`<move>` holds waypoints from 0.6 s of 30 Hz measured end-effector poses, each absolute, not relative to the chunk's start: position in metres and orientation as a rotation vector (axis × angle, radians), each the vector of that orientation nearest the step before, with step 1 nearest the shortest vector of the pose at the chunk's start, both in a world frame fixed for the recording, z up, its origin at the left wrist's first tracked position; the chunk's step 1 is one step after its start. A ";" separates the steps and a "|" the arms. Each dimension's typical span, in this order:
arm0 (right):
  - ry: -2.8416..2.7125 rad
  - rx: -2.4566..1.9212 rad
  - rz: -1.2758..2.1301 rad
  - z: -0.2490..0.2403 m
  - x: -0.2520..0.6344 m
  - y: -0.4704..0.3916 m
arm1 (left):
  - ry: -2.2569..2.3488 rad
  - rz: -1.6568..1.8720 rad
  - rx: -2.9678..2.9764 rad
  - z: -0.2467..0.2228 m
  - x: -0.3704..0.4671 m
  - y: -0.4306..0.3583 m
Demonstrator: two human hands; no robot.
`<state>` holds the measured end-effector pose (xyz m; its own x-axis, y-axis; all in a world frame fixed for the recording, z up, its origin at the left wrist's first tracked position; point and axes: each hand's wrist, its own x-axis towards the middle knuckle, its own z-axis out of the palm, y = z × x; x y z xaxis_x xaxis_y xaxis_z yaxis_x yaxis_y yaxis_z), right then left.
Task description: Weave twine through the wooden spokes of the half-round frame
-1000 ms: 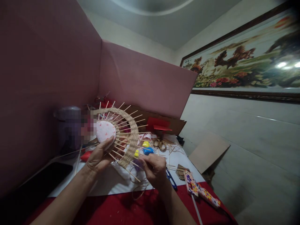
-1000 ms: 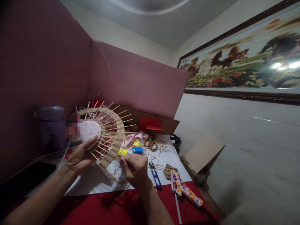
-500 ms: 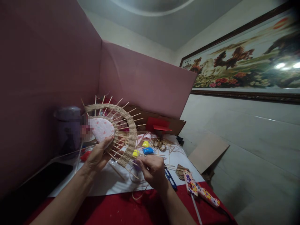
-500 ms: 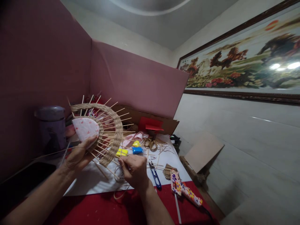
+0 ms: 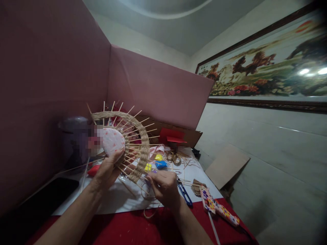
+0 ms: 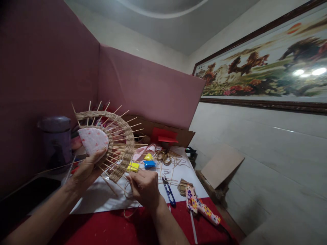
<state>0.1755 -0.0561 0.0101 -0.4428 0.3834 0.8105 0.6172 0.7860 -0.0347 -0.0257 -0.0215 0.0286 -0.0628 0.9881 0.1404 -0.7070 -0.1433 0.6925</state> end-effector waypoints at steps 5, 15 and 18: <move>-2.117 -0.744 -0.432 0.010 0.174 -0.056 | 0.556 1.624 0.727 0.025 -0.025 -0.021; -2.040 -0.748 -0.423 0.009 0.173 -0.057 | 0.545 1.660 0.647 0.032 -0.023 -0.023; -1.977 -0.696 -0.243 0.014 0.175 -0.060 | 0.549 1.627 0.590 0.035 -0.026 -0.024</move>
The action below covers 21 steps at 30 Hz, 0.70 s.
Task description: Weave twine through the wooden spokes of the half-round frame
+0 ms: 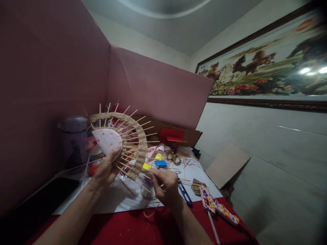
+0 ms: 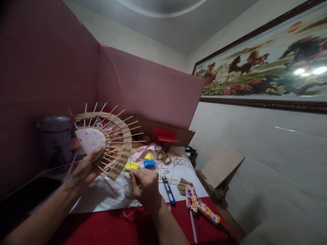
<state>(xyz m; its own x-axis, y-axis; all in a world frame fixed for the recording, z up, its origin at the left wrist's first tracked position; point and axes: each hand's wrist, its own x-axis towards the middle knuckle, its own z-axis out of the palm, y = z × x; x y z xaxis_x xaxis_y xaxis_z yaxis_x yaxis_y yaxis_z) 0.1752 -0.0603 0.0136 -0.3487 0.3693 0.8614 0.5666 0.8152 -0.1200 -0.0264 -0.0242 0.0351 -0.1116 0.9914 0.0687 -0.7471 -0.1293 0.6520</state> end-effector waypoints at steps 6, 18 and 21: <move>-1.832 -0.606 0.025 0.018 0.179 -0.065 | 0.562 1.622 0.459 0.044 -0.031 -0.026; -1.961 -0.623 0.116 0.000 0.171 -0.056 | 0.504 1.523 0.509 0.035 -0.032 -0.024; -1.989 -0.620 0.130 0.000 0.170 -0.056 | 0.493 1.519 0.514 0.033 -0.031 -0.023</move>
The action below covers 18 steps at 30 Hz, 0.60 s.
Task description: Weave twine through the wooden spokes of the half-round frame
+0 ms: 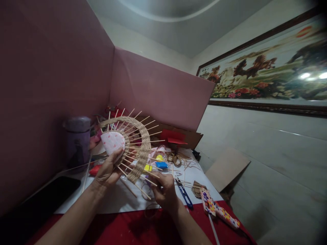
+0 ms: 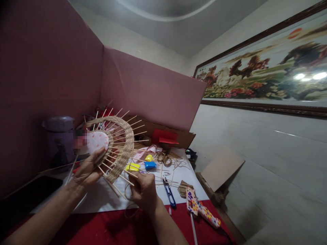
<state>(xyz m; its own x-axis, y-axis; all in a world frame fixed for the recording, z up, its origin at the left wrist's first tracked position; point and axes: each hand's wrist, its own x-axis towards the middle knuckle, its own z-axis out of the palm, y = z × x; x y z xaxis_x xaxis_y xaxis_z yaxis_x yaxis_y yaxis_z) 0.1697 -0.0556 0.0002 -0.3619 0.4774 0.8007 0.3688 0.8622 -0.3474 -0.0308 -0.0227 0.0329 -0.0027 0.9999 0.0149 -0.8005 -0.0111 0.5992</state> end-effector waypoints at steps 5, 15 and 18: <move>-1.964 -0.520 0.144 0.004 0.166 -0.056 | 0.508 1.473 0.489 0.033 -0.029 -0.025; -2.000 -0.518 0.092 0.006 0.164 -0.058 | 0.473 1.472 0.531 0.027 -0.027 -0.022; -2.011 -0.557 0.093 0.007 0.163 -0.059 | 0.461 1.467 0.536 0.027 -0.027 -0.022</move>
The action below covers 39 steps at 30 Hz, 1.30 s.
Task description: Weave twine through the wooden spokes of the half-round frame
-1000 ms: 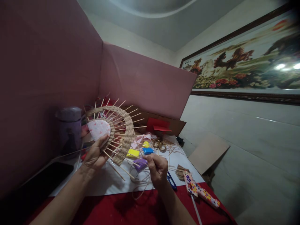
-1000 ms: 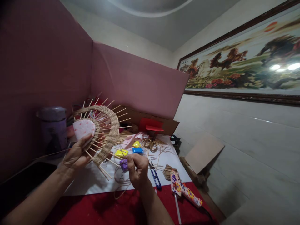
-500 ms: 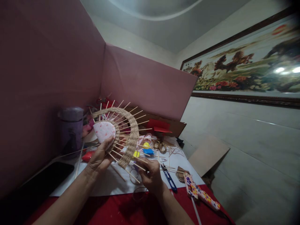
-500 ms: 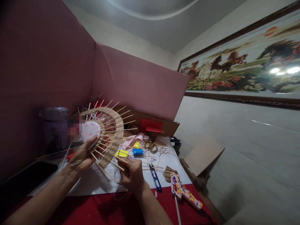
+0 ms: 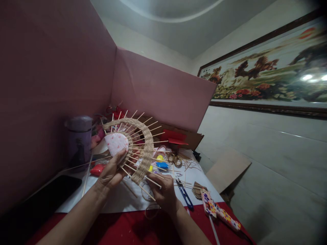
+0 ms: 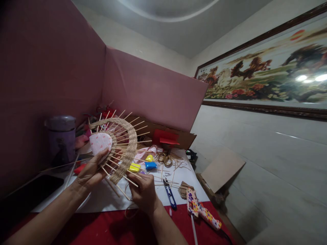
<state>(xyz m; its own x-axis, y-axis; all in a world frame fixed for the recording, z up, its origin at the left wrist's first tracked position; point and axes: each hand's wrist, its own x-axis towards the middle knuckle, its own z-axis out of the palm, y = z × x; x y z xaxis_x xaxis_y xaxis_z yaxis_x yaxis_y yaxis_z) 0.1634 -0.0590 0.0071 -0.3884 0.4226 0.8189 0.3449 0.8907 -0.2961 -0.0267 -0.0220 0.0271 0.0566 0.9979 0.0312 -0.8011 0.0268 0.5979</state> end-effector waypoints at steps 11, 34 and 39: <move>-1.901 -0.553 0.000 0.003 0.168 -0.060 | 0.472 1.588 0.480 0.037 -0.031 -0.024; -1.973 -0.576 -0.317 0.001 0.167 -0.064 | 0.516 1.642 0.588 0.033 -0.023 -0.025; -2.026 -0.612 -0.457 -0.003 0.166 -0.061 | 0.511 1.652 0.614 0.031 -0.019 -0.024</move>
